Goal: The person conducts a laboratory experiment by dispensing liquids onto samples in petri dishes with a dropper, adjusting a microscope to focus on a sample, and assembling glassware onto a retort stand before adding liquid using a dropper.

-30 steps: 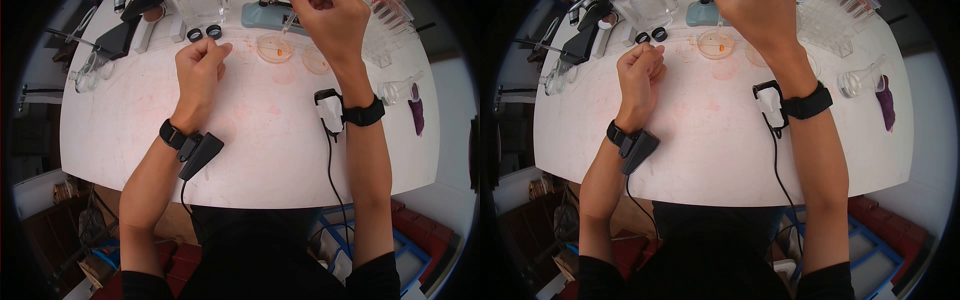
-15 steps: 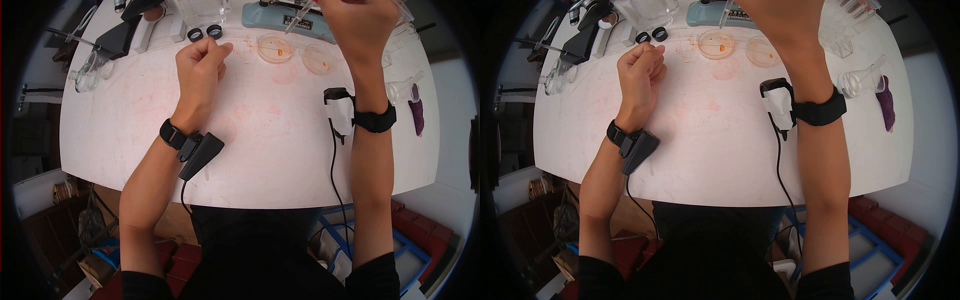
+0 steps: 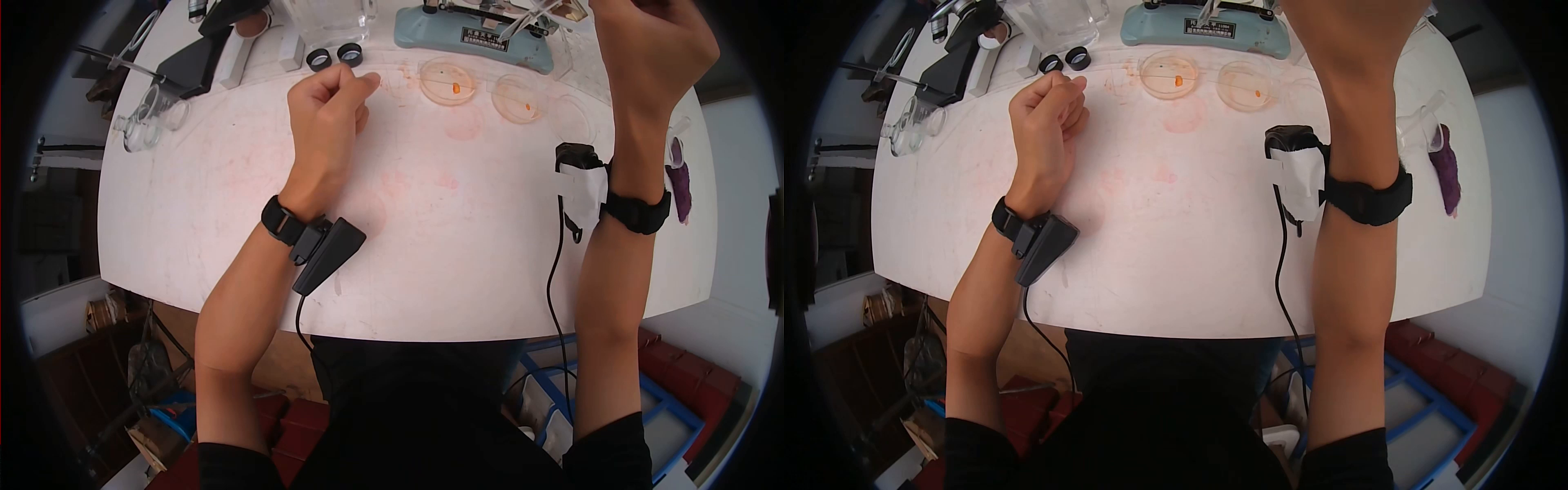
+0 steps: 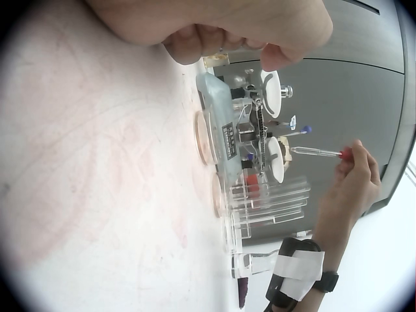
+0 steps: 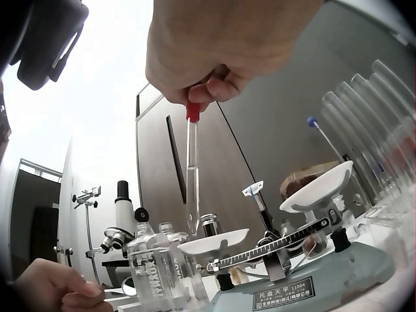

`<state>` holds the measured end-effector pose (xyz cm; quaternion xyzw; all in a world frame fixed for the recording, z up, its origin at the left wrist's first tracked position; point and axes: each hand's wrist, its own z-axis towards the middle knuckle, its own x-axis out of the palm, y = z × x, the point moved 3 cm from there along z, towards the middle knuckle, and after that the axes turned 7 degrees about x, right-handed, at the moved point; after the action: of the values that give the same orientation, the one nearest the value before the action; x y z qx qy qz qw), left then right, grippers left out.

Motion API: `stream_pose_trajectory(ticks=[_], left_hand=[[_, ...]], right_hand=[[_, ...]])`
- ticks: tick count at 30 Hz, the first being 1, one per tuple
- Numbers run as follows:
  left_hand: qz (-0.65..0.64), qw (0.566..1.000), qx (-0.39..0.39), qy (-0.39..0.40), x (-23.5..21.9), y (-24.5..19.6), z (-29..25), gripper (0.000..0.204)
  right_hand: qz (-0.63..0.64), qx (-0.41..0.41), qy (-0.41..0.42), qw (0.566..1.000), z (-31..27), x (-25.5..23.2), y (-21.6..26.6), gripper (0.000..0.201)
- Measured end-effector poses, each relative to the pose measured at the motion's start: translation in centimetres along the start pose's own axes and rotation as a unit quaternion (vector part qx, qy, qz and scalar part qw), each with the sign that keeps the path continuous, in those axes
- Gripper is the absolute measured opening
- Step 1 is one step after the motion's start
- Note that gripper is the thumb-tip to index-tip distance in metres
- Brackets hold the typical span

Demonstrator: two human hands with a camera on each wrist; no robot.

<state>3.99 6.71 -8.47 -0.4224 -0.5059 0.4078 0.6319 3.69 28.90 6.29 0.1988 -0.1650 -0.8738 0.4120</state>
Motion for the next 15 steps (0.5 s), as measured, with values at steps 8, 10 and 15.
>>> stream_pose_trajectory(ticks=[8, 10, 15], left_hand=[[0.003, 1.000, -0.003, -0.004, 0.0, 0.0, 0.0, 0.037], [0.001, 1.000, -0.003, -0.004, 0.0, 0.0, 0.0, 0.038], [0.001, 1.000, -0.002, -0.004, 0.0, 0.1, 0.0, 0.038]], right_hand=[[-0.067, -0.027, 0.039, 0.997, -2.0, 2.7, 0.8, 0.007], [-0.060, -0.030, 0.042, 0.997, -2.6, 3.0, 0.1, 0.008], [-0.097, -0.055, 0.062, 0.992, -3.6, 4.0, 0.3, 0.010]])
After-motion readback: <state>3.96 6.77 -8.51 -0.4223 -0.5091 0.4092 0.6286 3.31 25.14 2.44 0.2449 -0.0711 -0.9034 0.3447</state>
